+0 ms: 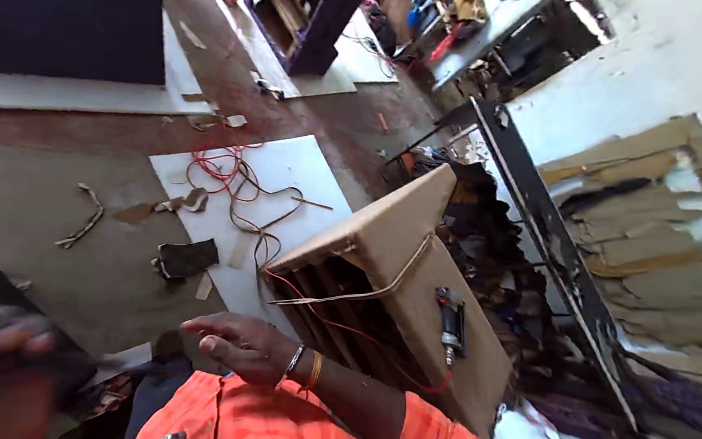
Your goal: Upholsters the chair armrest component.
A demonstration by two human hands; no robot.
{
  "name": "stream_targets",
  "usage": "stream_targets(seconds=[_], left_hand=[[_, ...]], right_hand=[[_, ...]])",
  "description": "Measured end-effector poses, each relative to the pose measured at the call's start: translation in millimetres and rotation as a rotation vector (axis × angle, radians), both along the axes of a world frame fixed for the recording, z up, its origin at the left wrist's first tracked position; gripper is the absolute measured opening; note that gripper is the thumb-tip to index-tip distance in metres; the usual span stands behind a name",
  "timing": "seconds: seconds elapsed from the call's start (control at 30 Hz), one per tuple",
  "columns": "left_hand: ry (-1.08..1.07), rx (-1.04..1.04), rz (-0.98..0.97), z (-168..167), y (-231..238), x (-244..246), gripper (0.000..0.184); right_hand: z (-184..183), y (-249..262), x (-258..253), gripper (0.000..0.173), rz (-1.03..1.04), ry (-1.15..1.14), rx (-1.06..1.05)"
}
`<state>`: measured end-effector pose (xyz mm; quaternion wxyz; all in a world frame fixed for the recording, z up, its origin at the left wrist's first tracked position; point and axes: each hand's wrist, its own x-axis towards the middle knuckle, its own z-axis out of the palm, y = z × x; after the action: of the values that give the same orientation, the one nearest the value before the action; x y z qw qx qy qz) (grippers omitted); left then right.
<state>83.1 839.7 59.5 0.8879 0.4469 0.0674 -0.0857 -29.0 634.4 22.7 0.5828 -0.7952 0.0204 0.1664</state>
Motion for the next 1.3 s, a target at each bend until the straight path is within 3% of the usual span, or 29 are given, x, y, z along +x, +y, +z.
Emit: stream_targets(seconds=[0.03, 0.1, 0.23, 0.37, 0.43, 0.5, 0.57, 0.67, 0.73, 0.87, 1.1, 1.3], left_hand=[[-0.048, -0.100, -0.132, -32, -18, 0, 0.035], [-0.031, -0.081, -0.187, -50, -71, -15, 0.044], [0.004, -0.096, -0.274, -60, -159, -78, 0.042], [-0.117, -0.052, -0.497, -79, -235, -156, 0.036], [-0.208, 0.004, -0.587, -104, -274, -187, 0.048], [-0.187, 0.196, -0.631, -139, -315, -206, 0.051], [-0.223, 0.440, -0.796, -184, -350, -215, 0.049], [-0.524, 0.703, -1.094, -221, -391, -214, 0.049], [-0.624, 0.746, -1.172, -222, -398, -214, 0.049], [-0.581, 0.607, -1.166, -208, -375, -224, 0.047], [-0.477, 0.611, -1.067, -200, -368, -246, 0.045], [-0.428, 0.593, -1.081, -194, -365, -246, 0.045]], right_hand=[[2, -1, -7, 0.041, -0.038, 0.019, 0.097], [2, -19, -28, 0.036, -0.074, 0.023, 0.151], [13, -86, -82, 0.036, -0.039, 0.113, 0.000], [13, -151, -164, 0.030, -0.131, 0.250, -0.125], [12, -192, -228, 0.028, -0.221, 0.347, -0.202], [5, -236, -306, 0.038, -0.356, 0.408, -0.246], [3, -268, -379, 0.043, -0.440, 0.494, -0.313], [16, -293, -428, 0.062, -0.456, 0.678, -0.390], [17, -300, -433, 0.072, -0.428, 0.757, -0.370], [-1, -304, -406, 0.079, -0.472, 0.731, -0.260], [-10, -320, -318, 0.076, -0.371, 0.717, -0.306], [-13, -329, -307, 0.063, -0.252, 0.686, -0.462]])
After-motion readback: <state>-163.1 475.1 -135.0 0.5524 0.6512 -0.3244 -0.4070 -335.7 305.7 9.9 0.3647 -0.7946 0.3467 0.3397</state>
